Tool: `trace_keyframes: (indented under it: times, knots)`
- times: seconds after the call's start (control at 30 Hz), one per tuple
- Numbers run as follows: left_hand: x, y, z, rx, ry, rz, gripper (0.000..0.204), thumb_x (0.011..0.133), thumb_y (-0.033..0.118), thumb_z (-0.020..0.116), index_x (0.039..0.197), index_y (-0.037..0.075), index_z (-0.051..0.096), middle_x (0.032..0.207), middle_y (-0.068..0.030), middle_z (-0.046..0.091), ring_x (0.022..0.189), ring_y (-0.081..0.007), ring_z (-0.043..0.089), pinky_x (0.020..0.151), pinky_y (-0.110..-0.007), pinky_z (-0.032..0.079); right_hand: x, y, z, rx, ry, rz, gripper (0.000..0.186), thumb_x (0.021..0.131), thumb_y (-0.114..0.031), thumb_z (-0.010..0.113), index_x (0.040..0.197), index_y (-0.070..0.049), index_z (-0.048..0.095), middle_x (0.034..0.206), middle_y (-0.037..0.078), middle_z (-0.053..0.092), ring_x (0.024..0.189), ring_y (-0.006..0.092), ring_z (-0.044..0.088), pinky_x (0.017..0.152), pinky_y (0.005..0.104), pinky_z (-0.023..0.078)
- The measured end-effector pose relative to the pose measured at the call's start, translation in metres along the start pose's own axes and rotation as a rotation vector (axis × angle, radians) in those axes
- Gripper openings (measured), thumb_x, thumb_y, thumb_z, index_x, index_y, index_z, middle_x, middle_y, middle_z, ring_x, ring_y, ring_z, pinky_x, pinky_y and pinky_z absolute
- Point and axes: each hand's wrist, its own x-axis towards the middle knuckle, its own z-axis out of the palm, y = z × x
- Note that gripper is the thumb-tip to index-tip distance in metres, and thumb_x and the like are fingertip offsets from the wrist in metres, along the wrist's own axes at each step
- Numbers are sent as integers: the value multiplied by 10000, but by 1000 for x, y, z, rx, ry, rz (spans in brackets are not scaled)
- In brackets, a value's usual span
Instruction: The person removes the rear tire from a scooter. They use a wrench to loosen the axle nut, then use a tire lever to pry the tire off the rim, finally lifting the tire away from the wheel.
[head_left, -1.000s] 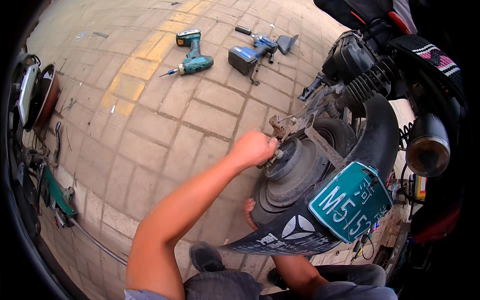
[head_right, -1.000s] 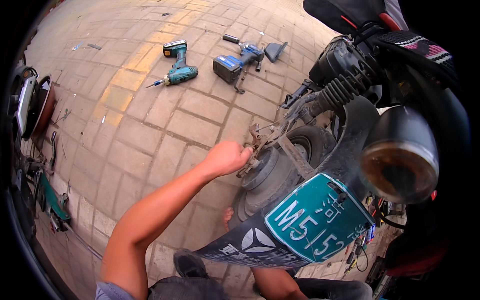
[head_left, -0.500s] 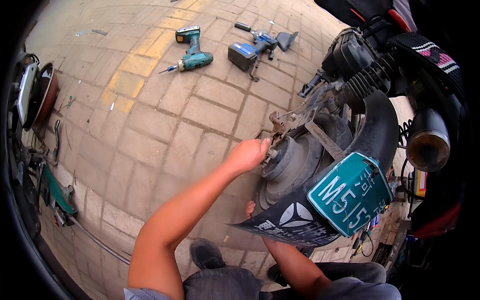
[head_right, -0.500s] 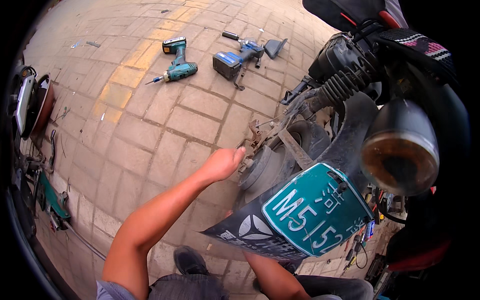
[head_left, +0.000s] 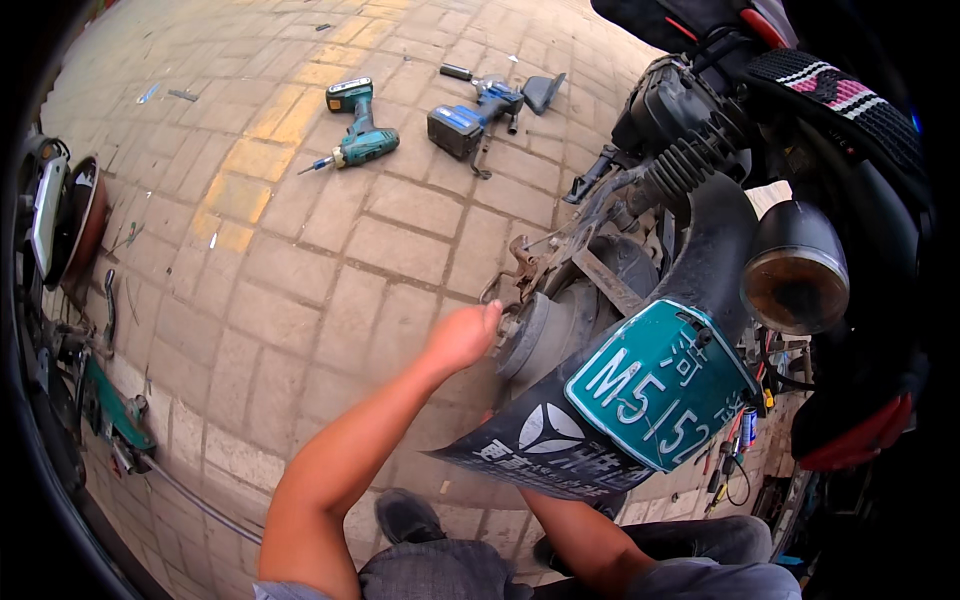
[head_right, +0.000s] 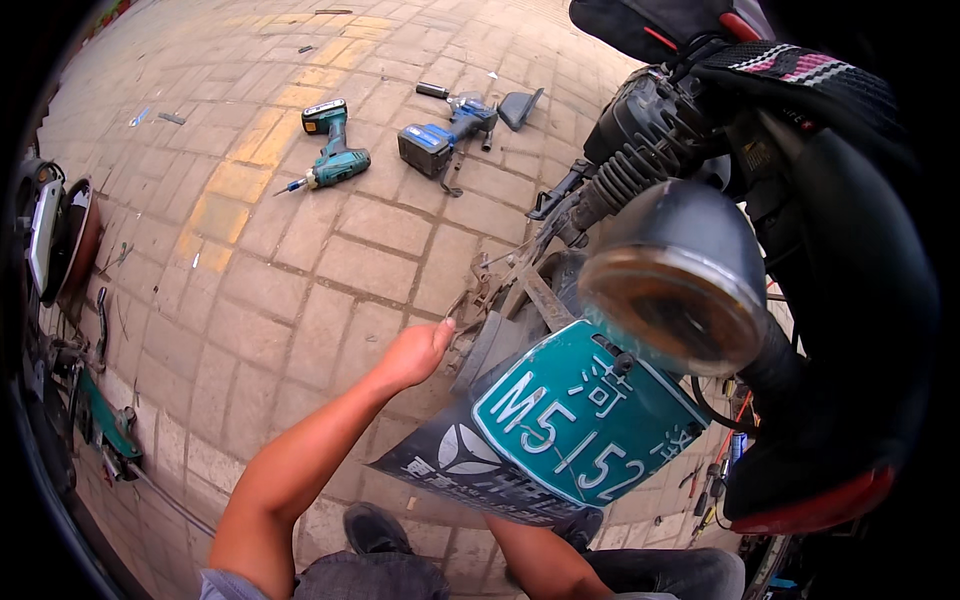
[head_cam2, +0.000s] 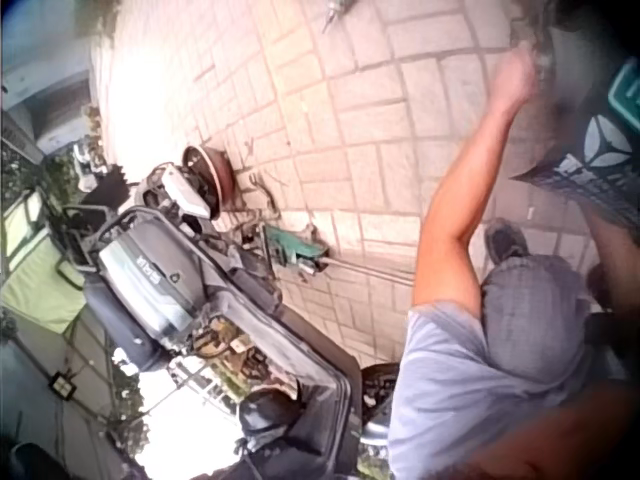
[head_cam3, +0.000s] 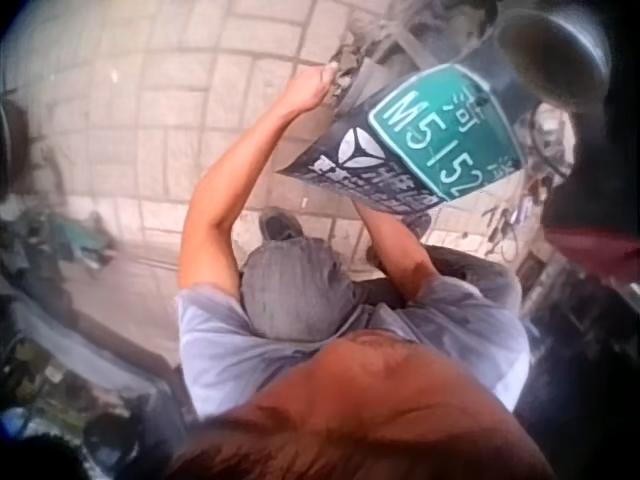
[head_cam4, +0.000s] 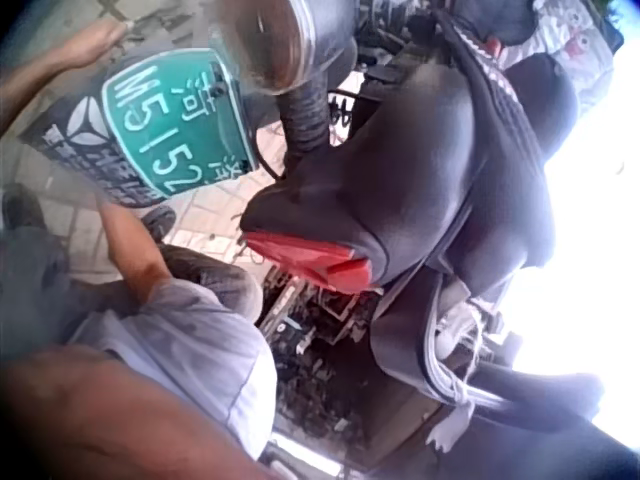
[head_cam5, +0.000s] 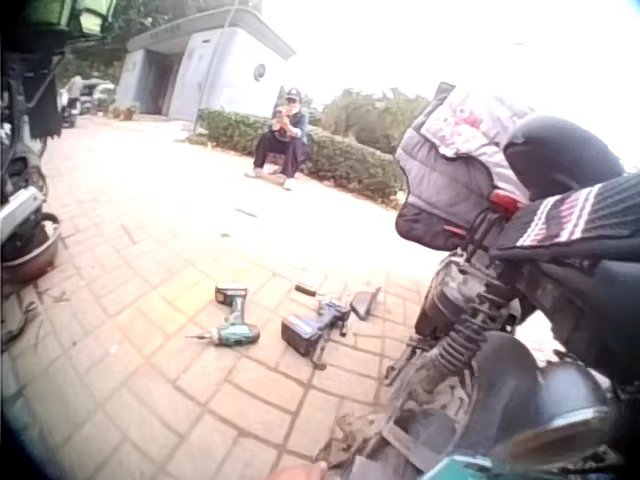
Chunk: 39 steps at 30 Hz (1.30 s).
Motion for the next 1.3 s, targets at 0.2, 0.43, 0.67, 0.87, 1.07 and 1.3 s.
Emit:
trace_keyframes:
  times: [0.2, 0.43, 0.67, 0.87, 1.07, 1.3]
  knots:
    - [-35, 48, -84, -137, 399, 160, 353, 917, 306, 558, 1006, -27, 638, 989, -208, 646, 908, -342, 622, 801, -424, 482, -2, 1, 8, -170, -8, -57, 545, 884, -427, 524, 1262, -38, 487, 1184, 116, 541, 1091, 288, 525, 957, 425, 405]
    - [-198, 283, -158, 97, 566, 1116, 1073, 648, 407, 867, 1393, -112, 296, 1365, -257, 440, 1273, -316, 444, 1067, -395, 337, 8, 14, 14, -382, -107, -178, 562, 903, -461, 493, 1283, -47, 489, 1222, 119, 545, 1124, 299, 520, 988, 438, 395]
    - [-210, 396, -96, -166, 572, 1099, 1078, 698, 255, 843, 1441, -119, 158, 1317, -299, 415, 1158, -383, 497, 976, -398, 415, 16, 27, 15, -358, -226, -217, 582, 922, -495, 463, 1303, -56, 491, 1259, 123, 550, 1156, 311, 515, 1019, 451, 385]
    - [-192, 420, -80, -159, 815, 1023, 843, 710, 111, 781, 1353, -93, 276, 1200, -187, 490, 1092, -265, 534, 935, -354, 441, 15, 10, -4, -273, -296, -224, 601, 939, -524, 437, 1320, -64, 493, 1291, 125, 553, 1184, 322, 511, 1045, 462, 377]
    - [-194, 436, -88, 87, 1250, 1066, 466, 768, 130, 712, 1151, -34, 504, 849, -48, 516, 680, -78, 495, 597, -201, 418, 42, 14, -11, -197, -450, -191, 766, 897, -661, 401, 1380, -69, 453, 1392, 148, 495, 1272, 359, 458, 1097, 520, 321]
    - [-159, 421, -122, -154, 1115, 970, 306, 850, 182, 658, 1039, -25, 534, 673, -9, 422, 593, -73, 386, 534, -216, 319, 43, 6, 6, -221, -288, -208, 790, 881, -686, 406, 1380, -77, 466, 1388, 152, 502, 1280, 358, 457, 1095, 514, 325]
